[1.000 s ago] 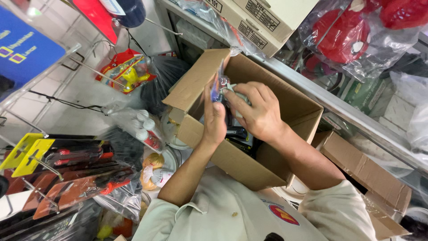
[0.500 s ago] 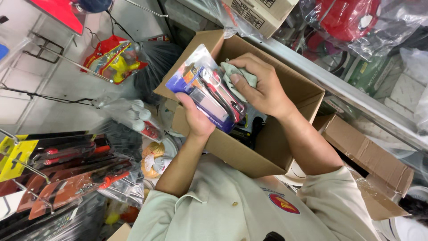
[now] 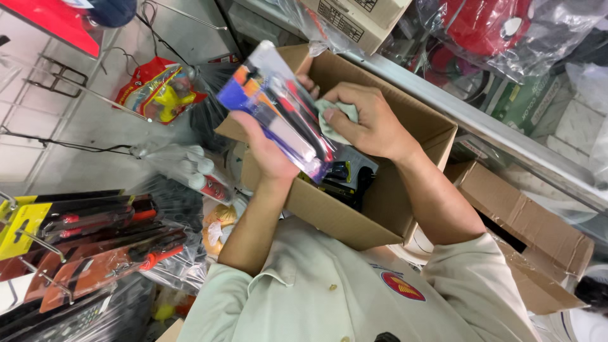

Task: The person cleans a packaged soldering iron and a utility knife using a small cloth before placing them into a cardboard box.

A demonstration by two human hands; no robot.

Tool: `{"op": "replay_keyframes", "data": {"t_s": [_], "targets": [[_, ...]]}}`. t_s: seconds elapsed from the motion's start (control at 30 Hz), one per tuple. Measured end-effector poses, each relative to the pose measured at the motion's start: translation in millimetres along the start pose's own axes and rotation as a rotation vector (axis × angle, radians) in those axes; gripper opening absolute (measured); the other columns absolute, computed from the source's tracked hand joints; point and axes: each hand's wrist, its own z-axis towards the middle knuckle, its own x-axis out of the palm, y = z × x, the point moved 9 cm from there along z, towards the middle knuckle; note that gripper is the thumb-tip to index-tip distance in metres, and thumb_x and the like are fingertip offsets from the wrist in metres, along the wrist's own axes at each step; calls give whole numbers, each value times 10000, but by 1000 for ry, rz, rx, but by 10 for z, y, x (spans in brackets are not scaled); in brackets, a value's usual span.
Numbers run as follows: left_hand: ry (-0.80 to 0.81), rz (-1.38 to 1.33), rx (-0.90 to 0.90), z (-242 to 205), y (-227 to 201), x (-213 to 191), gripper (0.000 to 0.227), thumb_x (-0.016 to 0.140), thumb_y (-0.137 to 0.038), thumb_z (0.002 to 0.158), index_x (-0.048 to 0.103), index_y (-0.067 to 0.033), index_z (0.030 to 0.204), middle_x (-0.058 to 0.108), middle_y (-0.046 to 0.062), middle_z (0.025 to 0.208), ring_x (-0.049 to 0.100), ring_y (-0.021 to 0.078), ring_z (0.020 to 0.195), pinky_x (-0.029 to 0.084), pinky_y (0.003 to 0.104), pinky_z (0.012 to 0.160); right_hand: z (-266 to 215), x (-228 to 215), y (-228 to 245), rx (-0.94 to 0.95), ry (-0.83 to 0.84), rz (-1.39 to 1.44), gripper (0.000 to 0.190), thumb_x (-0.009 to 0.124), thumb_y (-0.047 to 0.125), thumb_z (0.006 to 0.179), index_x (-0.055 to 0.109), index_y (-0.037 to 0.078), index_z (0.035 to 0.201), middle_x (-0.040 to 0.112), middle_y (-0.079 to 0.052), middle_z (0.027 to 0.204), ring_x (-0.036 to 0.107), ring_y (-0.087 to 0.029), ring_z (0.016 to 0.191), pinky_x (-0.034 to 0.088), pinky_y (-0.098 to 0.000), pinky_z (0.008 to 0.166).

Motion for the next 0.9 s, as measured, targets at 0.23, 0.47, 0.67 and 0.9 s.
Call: {"op": "replay_keyframes", "data": {"t_s": [0.23, 0.47, 0.67, 0.9], "targets": [[-87, -139, 190, 461, -676, -162, 928, 349, -789, 950, 480, -15, 1445, 551, 185, 1393, 565, 326, 1268, 434, 554, 1198, -65, -135, 178, -136, -47, -332, 166, 716, 71, 893, 695, 5, 1043, 655, -154, 945, 663, -330, 873, 526, -414, 771], [-90, -159, 238, 555, -556, -200, 919, 375, -784, 979, 487, 1, 1444, 584, 175, 1369, 580, 320, 1243, 447, 544, 1167, -62, 65, 469, -369, -172, -657, 248, 775, 66, 795, 704, 58, 1033, 646, -114, 1051, 651, -319, 940, 532, -417, 812], [-144, -160, 295, 619, -451, -281, 919, 368, -774, 985, 478, 3, 1463, 585, 154, 1398, 583, 287, 1269, 433, 512, 1193, -133, 315, 729, -497, 67, -455, 227, 810, 59, 798, 694, 63, 994, 626, -96, 974, 637, -297, 857, 528, -416, 746], [-144, -64, 257, 556, -314, -291, 904, 368, -767, 1001, 481, 6, 1457, 571, 148, 1411, 573, 285, 1308, 424, 515, 1201, -130, 158, 741, -508, -122, -420, 234, 789, 36, 859, 697, 68, 1072, 624, -94, 1020, 633, -294, 879, 540, -403, 769]]}}
